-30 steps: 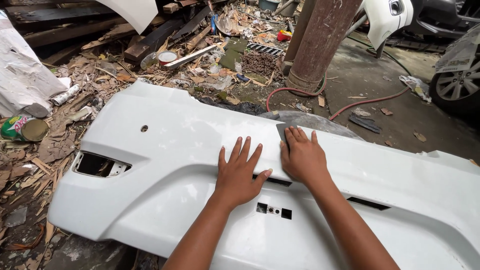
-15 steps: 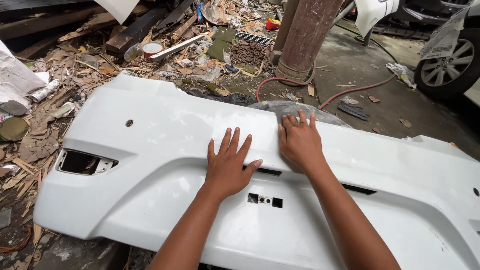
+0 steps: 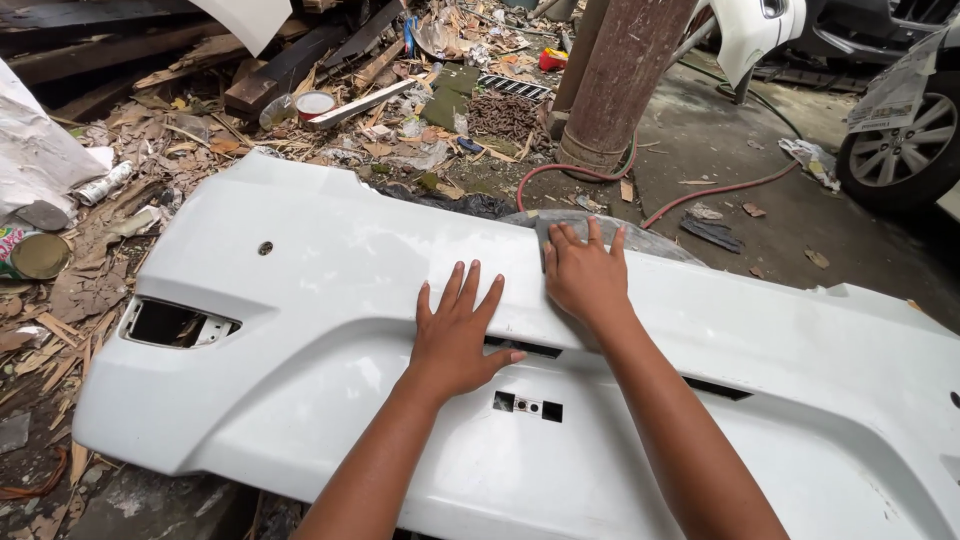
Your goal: Hand sanding a white car bumper with sandpaper to prepare the surface.
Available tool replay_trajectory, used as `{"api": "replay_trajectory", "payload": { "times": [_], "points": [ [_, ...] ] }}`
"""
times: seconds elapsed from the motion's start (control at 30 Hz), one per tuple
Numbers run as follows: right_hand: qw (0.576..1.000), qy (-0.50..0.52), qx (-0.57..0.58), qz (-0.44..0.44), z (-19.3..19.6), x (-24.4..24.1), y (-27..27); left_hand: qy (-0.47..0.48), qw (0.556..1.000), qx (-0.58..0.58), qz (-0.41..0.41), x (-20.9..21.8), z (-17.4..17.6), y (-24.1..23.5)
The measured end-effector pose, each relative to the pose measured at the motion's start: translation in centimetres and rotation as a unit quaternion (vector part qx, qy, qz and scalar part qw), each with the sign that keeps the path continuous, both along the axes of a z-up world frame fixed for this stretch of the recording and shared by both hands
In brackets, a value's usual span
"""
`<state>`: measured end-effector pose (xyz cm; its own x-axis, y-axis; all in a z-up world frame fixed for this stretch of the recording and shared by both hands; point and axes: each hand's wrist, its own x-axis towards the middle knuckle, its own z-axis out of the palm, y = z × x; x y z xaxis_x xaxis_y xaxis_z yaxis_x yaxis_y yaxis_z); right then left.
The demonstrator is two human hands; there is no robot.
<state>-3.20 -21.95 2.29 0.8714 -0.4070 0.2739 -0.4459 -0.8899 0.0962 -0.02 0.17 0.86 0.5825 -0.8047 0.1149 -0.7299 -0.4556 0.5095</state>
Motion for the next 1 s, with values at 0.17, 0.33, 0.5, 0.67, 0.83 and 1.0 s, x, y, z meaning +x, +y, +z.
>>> {"api": "replay_trajectory", "payload": {
  "times": [0.17, 0.33, 0.5, 0.67, 0.83, 1.0],
  "points": [
    [0.999, -0.006, 0.023, 0.041, -1.0, -0.5, 1.2, 0.006, 1.000, 0.009, -0.001, -0.6, 0.1, 0.3],
    [0.998, -0.006, 0.009, 0.055, -0.5, -2.1, 1.2, 0.010, 1.000, -0.008, -0.004, -0.2, -0.3, 0.1],
    [0.992, -0.017, -0.018, 0.120, -0.6, -3.6, 4.7, 0.061, 0.996, -0.054, -0.022, 1.3, -1.3, 0.1],
    [0.986, 0.000, -0.019, 0.165, -1.1, -7.8, 7.6, 0.066, 0.995, -0.059, -0.040, 2.0, -2.0, 0.0],
    [0.992, -0.024, -0.068, 0.106, -2.2, -8.7, 7.0, 0.078, 0.994, -0.069, -0.046, 1.9, -2.2, 0.3],
    [0.978, -0.062, -0.090, 0.180, -4.0, -8.2, 8.4, 0.095, 0.991, -0.075, -0.060, 2.3, -2.1, 0.4]
  ]
}}
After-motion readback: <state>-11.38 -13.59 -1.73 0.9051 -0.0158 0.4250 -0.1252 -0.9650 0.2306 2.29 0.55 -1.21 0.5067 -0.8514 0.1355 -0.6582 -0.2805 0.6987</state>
